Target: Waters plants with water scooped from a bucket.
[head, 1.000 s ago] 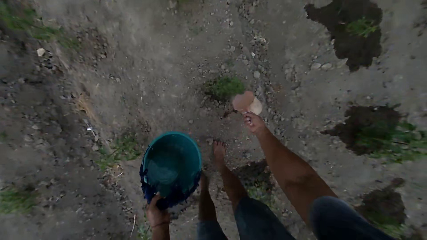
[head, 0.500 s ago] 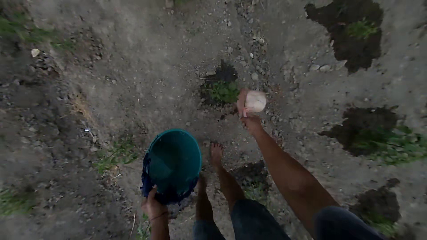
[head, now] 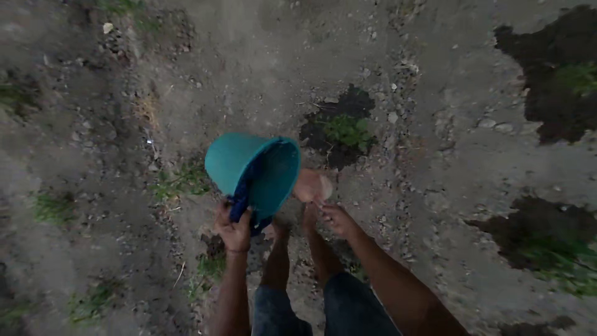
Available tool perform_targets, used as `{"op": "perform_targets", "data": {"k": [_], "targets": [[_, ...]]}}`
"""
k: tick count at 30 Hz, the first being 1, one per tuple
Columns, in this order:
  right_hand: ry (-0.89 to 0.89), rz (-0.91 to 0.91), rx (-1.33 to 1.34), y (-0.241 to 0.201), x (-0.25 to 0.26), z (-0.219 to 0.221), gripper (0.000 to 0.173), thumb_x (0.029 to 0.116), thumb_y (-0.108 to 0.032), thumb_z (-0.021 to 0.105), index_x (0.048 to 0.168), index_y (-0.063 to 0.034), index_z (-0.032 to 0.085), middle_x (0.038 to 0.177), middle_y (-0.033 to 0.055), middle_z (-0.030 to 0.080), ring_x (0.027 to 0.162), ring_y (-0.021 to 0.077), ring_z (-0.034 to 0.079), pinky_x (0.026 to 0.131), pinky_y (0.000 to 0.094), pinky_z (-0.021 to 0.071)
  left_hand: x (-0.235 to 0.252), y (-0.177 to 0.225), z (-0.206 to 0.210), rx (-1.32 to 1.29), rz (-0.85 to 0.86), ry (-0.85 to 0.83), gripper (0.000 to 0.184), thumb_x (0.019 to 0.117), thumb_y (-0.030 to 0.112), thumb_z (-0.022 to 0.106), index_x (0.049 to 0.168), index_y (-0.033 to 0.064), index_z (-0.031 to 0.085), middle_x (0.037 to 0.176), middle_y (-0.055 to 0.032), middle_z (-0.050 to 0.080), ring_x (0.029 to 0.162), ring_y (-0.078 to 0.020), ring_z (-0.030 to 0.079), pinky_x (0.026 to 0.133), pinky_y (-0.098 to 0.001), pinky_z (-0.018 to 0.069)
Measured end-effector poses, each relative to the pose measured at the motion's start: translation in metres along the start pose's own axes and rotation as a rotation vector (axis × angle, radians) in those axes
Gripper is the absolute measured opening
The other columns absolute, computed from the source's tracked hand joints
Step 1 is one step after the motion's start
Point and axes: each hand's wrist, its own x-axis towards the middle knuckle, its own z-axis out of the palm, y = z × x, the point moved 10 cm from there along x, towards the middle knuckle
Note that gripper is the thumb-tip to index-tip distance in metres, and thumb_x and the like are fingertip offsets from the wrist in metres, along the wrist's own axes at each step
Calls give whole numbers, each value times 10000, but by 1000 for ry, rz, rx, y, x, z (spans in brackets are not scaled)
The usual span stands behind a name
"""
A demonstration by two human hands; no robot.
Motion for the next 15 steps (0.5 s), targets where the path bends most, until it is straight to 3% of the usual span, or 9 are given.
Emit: {"op": "perform_targets", "data": {"k": [3, 5, 7, 10, 13, 15], "targets": [[-70, 11, 151, 5, 17, 61, 177, 1085, -114, 414, 1233, -78, 505, 744, -14, 569, 449, -11, 432, 375, 120, 347, -6, 15, 10, 197, 212, -70, 227, 760, 229, 730, 770, 2, 728, 1196, -264, 657, 1169, -325, 606, 1012, -424, 495], [-91, -1, 208, 7, 28, 79, 170, 1090, -117, 398, 1213, -82, 511, 752, -9, 586, 439, -8, 438, 372, 119, 361, -13, 28, 15, 304, 297, -72, 255, 761, 315, 735, 726, 63, 724, 1176, -274, 667, 1156, -402, 604, 1003, -495, 486], [-134, -13, 189, 0, 35, 96, 167, 1098, -141, 368, 1160, -104, 519, 730, -29, 578, 436, -19, 431, 377, 110, 361, -15, 42, 15, 371, 351, -68, 288, 771, 401, 720, 716, 118, 729, 1191, -260, 670, 1144, -422, 598, 976, -525, 478], [-161, -51, 93, -12, 30, 118, 267, 1095, -148, 334, 967, -122, 566, 618, -65, 558, 414, -29, 433, 380, 111, 363, -25, 58, 1, 433, 385, -17, 324, 782, 470, 700, 713, 154, 728, 1183, -251, 677, 1100, -434, 613, 900, -559, 485], [-167, -128, -10, -30, 34, 146, 299, 1093, -149, 301, 1023, -102, 587, 636, -62, 570, 448, -12, 457, 411, 136, 383, -28, 66, -18, 459, 412, 41, 308, 772, 489, 700, 702, 189, 708, 1207, -238, 671, 1088, -420, 611, 909, -540, 475], [-128, -121, -98, -35, 30, 165, 281, 1119, -158, 305, 1081, -73, 570, 724, -22, 625, 557, 39, 584, 506, 183, 507, -32, 67, -31, 473, 421, 55, 311, 756, 512, 711, 728, 202, 715, 1220, -237, 673, 1081, -432, 613, 904, -556, 466]]}}
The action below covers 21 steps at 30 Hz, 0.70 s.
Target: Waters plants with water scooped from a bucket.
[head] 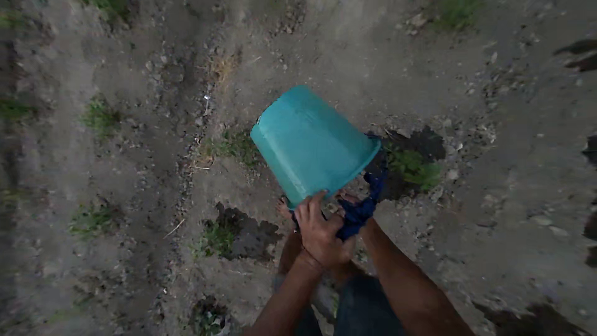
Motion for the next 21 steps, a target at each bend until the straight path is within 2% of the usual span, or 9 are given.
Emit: {"op": "perform_targets", "data": {"k": [1, 3, 5, 6, 9, 11, 13, 15, 21], "targets": [[-84, 0, -4, -1, 8, 10, 269, 1101, -128, 314, 1085, -86, 580, 748, -17, 659, 591, 46, 631, 528, 187, 545, -2, -4, -6, 17, 6, 15, 311, 754, 528, 713, 734, 217, 707, 1220, -220, 674, 1076, -413, 613, 908, -543, 462], [-291, 26, -2, -2, 22, 41, 289, 1020, -83, 358, 971, -152, 634, 677, -55, 648, 527, 7, 584, 487, 154, 488, -9, -16, -20, 44, 12, 55, 307, 767, 549, 707, 732, 246, 673, 1232, -178, 665, 1091, -372, 596, 937, -518, 444], [-255, 28, 33, -7, 23, 70, 355, 1028, -68, 338, 857, -158, 636, 586, -64, 598, 435, -9, 519, 415, 129, 438, -16, -39, -41, 16, -8, 132, 300, 783, 542, 701, 734, 249, 659, 1223, -136, 669, 1104, -331, 588, 970, -486, 432], [-194, 9, -5, -10, 25, 79, 364, 1069, -85, 309, 874, -154, 608, 590, -60, 595, 433, -3, 510, 415, 135, 438, -18, -56, -57, -38, -31, 185, 309, 800, 529, 695, 735, 230, 646, 1206, -122, 673, 1103, -309, 589, 975, -465, 435], [-324, 19, -141, -9, 51, 107, 167, 983, -115, 504, 1076, -140, 640, 709, -53, 643, 458, -18, 497, 418, 120, 423, -21, -124, -122, -301, -172, 308, 351, 878, 522, 710, 788, 188, 647, 1223, -46, 662, 1181, -202, 583, 1019, -371, 475], [-399, 58, -311, -5, 67, 130, 341, 979, -90, 451, 1313, -124, 511, 759, -69, 594, 444, -47, 432, 391, 91, 377, -38, -177, -173, -499, -346, 384, 204, 865, 382, 791, 929, 193, 751, 1255, -12, 687, 1181, -171, 630, 1000, -361, 543], [-388, 90, -457, 0, 86, 150, 435, 1021, -76, 419, 1455, -108, 428, 789, -64, 589, 461, -43, 425, 401, 96, 369, -77, -223, -221, -666, -583, 478, 182, 832, 240, 810, 1011, 264, 786, 1164, 64, 741, 1051, -100, 698, 903, -312, 600], [-275, 94, -609, 4, 104, 172, 367, 1048, -60, 434, 1414, -67, 461, 781, -50, 560, 477, -28, 406, 410, 117, 346, -128, -251, -261, -730, -799, 556, 190, 815, 175, 758, 961, 291, 794, 950, 85, 771, 832, -51, 718, 740, -258, 612], [-114, 107, -769, 32, 149, 214, 213, 1037, -51, 511, 1242, -8, 551, 770, 0, 559, 507, 18, 432, 437, 157, 353, -278, -265, -315, -690, -1246, 671, 316, 827, 5, 549, 924, 242, 733, 856, 93, 767, 720, -39, 706, 650, -249, 603]]}}
